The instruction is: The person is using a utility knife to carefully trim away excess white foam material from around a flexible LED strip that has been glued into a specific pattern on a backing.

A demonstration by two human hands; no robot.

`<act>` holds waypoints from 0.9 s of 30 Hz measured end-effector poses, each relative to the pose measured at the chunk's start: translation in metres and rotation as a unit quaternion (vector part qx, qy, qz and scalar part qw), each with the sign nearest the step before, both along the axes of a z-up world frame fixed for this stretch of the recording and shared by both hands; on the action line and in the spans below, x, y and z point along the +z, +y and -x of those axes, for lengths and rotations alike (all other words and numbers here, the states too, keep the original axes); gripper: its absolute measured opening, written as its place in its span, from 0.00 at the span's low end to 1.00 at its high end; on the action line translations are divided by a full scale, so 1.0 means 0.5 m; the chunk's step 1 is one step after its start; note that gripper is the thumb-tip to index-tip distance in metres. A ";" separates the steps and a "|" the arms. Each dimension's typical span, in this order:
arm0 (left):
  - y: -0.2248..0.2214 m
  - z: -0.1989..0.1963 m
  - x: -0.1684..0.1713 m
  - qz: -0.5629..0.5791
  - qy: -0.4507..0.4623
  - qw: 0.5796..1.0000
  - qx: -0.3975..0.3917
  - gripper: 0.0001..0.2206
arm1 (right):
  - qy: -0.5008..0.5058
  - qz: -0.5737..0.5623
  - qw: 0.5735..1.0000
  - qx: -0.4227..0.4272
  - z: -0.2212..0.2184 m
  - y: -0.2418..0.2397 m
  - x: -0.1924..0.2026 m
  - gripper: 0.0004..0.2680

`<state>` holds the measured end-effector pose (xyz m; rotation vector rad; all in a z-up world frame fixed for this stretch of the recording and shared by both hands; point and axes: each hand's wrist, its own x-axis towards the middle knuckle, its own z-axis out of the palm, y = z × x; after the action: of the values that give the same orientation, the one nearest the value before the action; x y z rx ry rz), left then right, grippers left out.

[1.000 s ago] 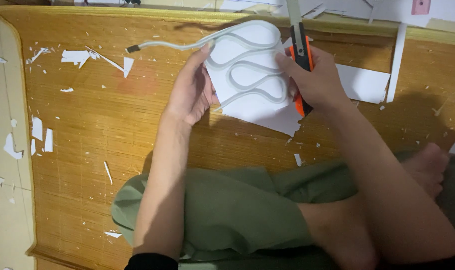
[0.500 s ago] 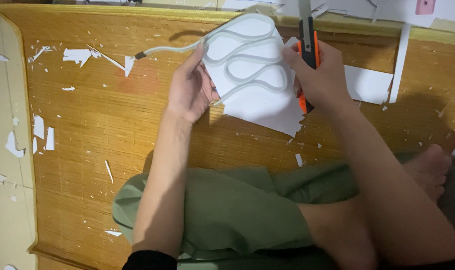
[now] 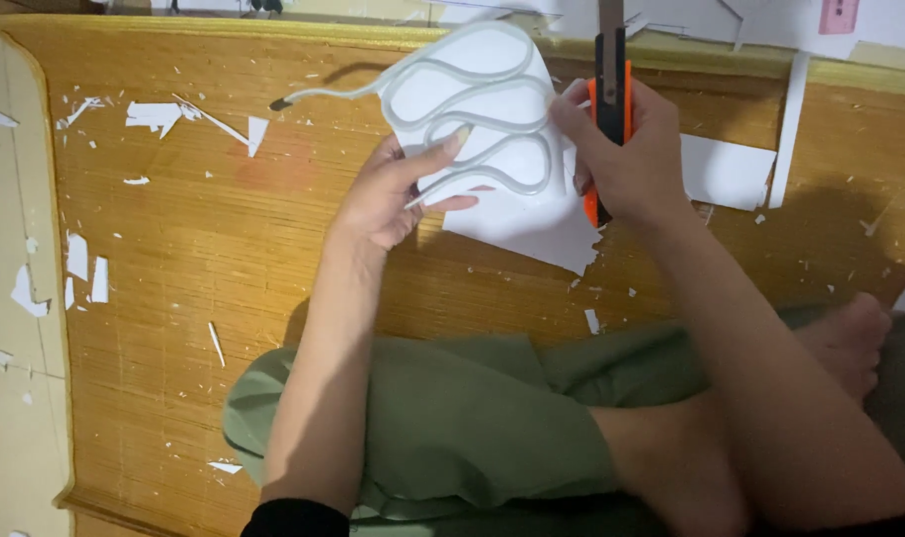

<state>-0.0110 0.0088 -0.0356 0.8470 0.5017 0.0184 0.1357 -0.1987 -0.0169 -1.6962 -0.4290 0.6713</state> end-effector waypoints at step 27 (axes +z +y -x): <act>-0.090 0.067 0.063 -0.741 0.090 0.662 -0.061 0.48 | -0.236 0.281 0.924 0.107 0.064 -0.039 0.002 0.11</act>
<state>-0.0446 -0.0363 -0.0042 2.5395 0.5606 0.2537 0.1034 -0.2180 -0.0158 -2.3983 -0.8281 0.5652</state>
